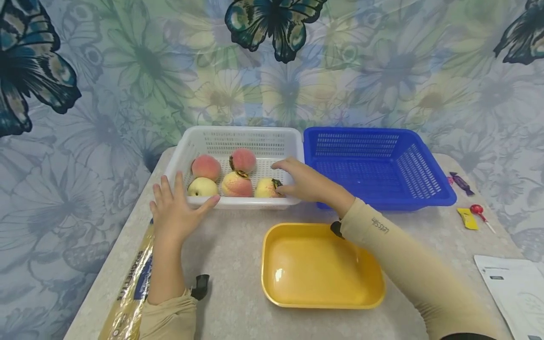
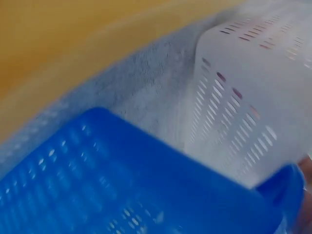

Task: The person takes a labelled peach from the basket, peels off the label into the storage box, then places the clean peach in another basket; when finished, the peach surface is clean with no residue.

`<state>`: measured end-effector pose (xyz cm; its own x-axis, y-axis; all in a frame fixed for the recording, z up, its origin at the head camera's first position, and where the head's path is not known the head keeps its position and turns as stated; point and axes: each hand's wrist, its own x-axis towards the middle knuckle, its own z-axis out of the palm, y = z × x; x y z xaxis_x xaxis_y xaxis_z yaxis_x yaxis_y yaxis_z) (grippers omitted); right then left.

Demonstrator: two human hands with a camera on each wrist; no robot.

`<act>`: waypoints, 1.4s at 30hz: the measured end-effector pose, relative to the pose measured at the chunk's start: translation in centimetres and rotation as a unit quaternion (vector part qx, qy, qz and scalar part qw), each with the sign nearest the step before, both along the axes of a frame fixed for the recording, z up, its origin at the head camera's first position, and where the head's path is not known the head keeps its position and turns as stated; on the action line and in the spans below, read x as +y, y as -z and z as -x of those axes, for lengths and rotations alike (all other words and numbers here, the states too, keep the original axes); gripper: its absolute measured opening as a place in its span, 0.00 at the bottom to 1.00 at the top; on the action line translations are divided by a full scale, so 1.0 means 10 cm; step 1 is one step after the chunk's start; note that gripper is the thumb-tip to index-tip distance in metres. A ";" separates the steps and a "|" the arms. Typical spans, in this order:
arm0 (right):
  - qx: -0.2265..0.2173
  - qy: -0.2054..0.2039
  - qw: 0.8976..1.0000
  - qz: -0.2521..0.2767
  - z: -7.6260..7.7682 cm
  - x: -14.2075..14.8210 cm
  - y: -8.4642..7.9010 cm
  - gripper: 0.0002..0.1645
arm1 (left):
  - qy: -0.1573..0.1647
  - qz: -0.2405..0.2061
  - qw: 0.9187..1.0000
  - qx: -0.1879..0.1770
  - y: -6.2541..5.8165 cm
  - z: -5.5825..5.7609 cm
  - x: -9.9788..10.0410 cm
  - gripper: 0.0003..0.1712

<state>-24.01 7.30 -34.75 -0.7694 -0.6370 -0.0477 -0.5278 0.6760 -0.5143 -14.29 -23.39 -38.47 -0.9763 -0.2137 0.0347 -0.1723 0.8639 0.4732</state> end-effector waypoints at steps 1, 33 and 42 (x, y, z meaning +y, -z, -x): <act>-0.001 -0.005 1.000 -0.009 0.02 -0.04 0.02 0.36 | -0.003 0.001 1.000 -0.002 0.01 0.00 -0.01 0.71; 0.023 -0.044 0.987 -0.155 0.22 -0.41 0.22 0.39 | -0.031 -0.020 0.999 -0.004 0.06 0.02 -0.05 0.83; 0.031 -0.029 0.985 -0.169 0.24 -0.42 0.24 0.40 | -0.031 -0.020 0.999 -0.005 0.06 0.02 -0.04 0.83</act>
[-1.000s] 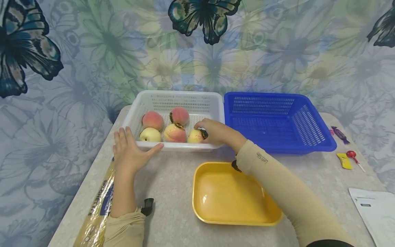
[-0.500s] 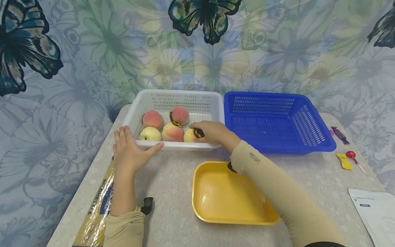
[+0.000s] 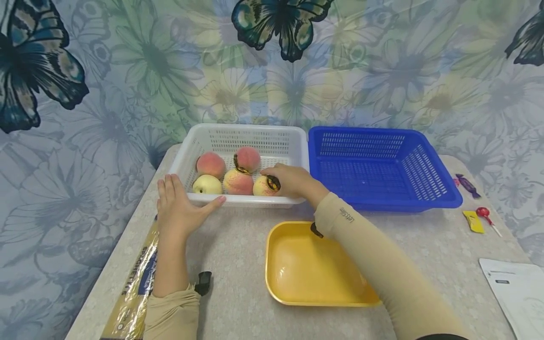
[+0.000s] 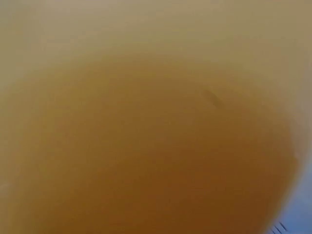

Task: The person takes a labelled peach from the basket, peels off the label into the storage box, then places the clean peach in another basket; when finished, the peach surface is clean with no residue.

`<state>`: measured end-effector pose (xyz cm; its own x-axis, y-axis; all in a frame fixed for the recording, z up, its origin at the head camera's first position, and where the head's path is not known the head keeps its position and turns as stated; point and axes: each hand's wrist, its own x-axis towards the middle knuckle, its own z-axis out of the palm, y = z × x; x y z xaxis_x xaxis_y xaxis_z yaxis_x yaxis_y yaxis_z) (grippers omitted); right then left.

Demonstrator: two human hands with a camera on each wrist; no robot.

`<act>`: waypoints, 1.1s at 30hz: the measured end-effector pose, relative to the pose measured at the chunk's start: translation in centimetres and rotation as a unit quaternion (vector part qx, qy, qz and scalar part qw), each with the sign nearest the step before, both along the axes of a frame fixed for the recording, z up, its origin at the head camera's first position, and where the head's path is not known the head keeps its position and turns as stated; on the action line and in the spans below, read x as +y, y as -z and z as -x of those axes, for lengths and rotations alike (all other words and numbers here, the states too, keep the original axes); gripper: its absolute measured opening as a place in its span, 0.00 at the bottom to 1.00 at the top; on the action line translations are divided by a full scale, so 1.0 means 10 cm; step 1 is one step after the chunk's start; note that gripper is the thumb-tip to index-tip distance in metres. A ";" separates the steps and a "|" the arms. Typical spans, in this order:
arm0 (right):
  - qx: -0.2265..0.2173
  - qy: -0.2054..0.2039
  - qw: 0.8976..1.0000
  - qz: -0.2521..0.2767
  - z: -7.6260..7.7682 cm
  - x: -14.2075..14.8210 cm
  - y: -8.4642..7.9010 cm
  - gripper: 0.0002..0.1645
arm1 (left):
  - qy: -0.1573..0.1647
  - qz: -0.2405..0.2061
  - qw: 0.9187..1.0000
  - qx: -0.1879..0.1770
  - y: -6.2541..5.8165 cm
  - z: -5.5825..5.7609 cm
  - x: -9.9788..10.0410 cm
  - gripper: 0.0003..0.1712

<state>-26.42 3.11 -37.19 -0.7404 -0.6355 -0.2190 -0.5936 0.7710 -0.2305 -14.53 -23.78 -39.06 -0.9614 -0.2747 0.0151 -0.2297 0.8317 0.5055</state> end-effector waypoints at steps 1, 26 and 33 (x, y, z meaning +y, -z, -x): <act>0.002 0.002 1.000 -0.002 0.00 0.00 0.00 0.40 | -0.001 0.001 1.000 0.000 0.00 0.00 0.00 0.83; -0.001 0.064 0.969 0.240 -0.07 0.12 0.01 0.44 | 0.004 0.003 1.000 -0.011 -0.04 -0.02 0.01 0.84; 0.054 0.049 0.946 0.315 -0.11 0.18 -0.10 0.44 | 0.006 0.002 1.000 -0.010 -0.03 -0.01 0.02 0.83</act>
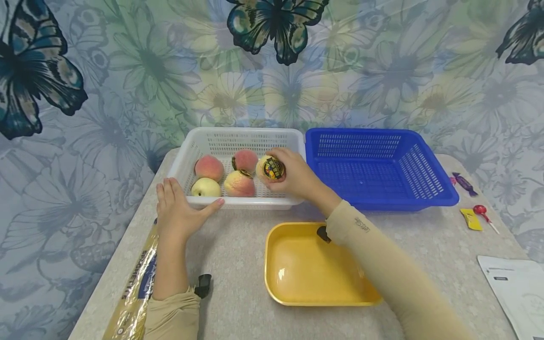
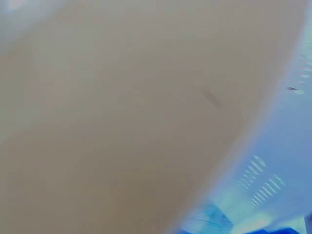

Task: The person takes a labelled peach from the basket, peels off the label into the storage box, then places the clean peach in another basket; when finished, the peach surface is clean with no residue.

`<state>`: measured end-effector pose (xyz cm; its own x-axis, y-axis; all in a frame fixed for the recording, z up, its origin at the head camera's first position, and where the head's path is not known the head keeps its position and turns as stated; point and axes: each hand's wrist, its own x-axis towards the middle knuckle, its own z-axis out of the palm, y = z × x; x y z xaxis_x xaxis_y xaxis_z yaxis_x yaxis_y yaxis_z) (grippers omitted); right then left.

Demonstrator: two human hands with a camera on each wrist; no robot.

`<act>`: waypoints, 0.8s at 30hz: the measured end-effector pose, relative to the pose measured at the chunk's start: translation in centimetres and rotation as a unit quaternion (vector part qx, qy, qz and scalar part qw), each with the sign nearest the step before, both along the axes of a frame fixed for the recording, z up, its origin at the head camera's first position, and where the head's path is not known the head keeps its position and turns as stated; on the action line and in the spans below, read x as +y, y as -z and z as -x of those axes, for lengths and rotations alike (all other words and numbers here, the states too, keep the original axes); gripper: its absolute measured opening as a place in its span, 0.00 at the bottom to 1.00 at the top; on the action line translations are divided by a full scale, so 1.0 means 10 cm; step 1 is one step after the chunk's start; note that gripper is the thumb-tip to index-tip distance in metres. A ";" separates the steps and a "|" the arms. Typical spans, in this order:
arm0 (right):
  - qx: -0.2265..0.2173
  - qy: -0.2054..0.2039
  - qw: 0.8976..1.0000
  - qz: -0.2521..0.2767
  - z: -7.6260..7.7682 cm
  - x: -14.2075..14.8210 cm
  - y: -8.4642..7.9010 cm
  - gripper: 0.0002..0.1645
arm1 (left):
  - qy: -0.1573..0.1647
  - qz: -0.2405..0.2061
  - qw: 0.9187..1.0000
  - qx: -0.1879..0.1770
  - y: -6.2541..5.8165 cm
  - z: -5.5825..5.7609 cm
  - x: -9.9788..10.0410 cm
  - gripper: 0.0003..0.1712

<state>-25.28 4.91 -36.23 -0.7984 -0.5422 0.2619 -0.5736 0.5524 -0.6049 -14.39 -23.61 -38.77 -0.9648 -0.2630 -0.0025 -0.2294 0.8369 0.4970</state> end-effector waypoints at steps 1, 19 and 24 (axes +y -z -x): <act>0.010 -0.002 1.000 0.008 -0.01 0.01 -0.03 0.44 | 0.000 0.001 1.000 0.000 0.00 0.00 0.00 0.83; 0.042 0.003 0.998 0.046 -0.41 0.36 -0.43 0.44 | 0.006 0.005 1.000 0.008 0.04 0.04 -0.01 0.84; 0.043 0.015 0.998 0.047 -0.53 0.51 -0.51 0.45 | 0.005 0.008 1.000 0.007 0.04 0.04 -0.01 0.84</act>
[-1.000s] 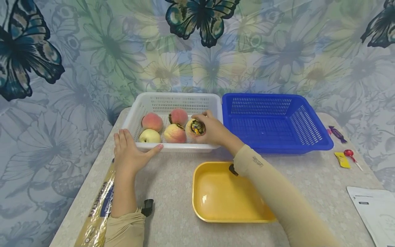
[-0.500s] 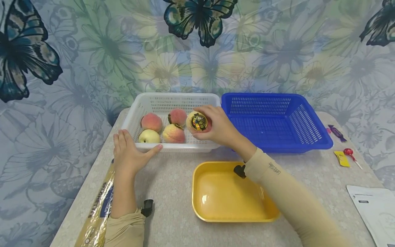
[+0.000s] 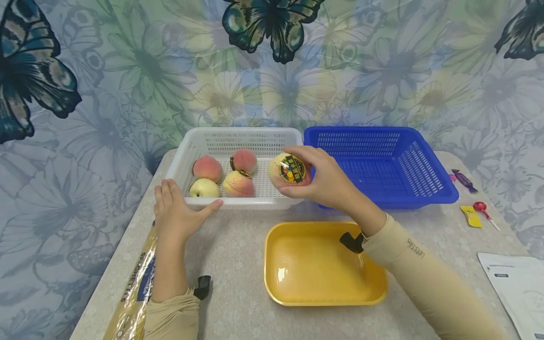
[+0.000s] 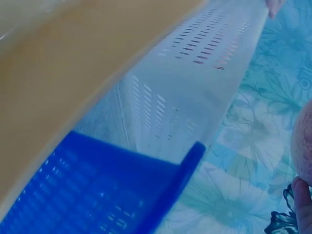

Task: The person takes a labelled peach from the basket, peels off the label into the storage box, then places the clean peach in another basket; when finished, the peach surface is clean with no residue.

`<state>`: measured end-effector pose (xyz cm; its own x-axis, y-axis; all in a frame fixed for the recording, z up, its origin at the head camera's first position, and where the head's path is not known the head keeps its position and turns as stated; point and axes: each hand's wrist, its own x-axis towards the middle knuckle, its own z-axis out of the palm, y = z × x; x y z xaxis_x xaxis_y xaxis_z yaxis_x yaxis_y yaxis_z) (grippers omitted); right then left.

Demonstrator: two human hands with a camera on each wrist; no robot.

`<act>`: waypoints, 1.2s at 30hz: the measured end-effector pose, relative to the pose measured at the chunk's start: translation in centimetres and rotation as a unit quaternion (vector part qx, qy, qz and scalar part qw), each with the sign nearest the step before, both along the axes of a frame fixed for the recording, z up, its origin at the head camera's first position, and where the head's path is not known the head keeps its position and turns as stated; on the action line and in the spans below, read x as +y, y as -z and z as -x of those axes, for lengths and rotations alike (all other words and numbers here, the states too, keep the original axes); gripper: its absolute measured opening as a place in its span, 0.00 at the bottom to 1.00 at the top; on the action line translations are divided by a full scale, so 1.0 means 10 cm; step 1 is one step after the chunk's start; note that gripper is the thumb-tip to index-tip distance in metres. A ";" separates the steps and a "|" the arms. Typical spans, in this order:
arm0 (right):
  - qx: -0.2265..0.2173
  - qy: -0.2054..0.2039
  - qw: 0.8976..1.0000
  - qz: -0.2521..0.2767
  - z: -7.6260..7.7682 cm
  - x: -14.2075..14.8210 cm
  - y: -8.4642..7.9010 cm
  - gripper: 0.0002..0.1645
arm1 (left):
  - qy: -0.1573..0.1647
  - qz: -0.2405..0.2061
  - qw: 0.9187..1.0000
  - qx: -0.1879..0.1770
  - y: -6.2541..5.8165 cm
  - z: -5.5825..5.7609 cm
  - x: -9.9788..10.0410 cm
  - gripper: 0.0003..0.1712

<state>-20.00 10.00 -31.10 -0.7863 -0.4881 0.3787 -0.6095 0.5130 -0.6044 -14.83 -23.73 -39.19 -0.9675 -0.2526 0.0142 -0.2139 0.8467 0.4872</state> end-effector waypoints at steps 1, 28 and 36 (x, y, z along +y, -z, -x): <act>0.001 0.002 1.000 0.000 -0.02 0.03 -0.01 0.46 | -0.001 0.000 1.000 -0.001 0.00 0.00 0.00 0.84; -0.008 0.025 1.000 -0.005 -0.23 0.56 0.06 0.46 | 0.001 0.007 1.000 -0.013 -0.04 0.07 -0.07 0.86; -0.005 0.019 1.000 0.006 -0.29 0.61 0.07 0.46 | -0.005 0.009 1.000 -0.007 -0.03 0.05 -0.04 0.87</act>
<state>-17.13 16.15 -31.78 -0.8078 -0.4530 0.3771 -0.5840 0.5281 -0.6165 -15.38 -24.13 -38.87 -0.9650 -0.2621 0.0049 -0.2292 0.8526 0.4697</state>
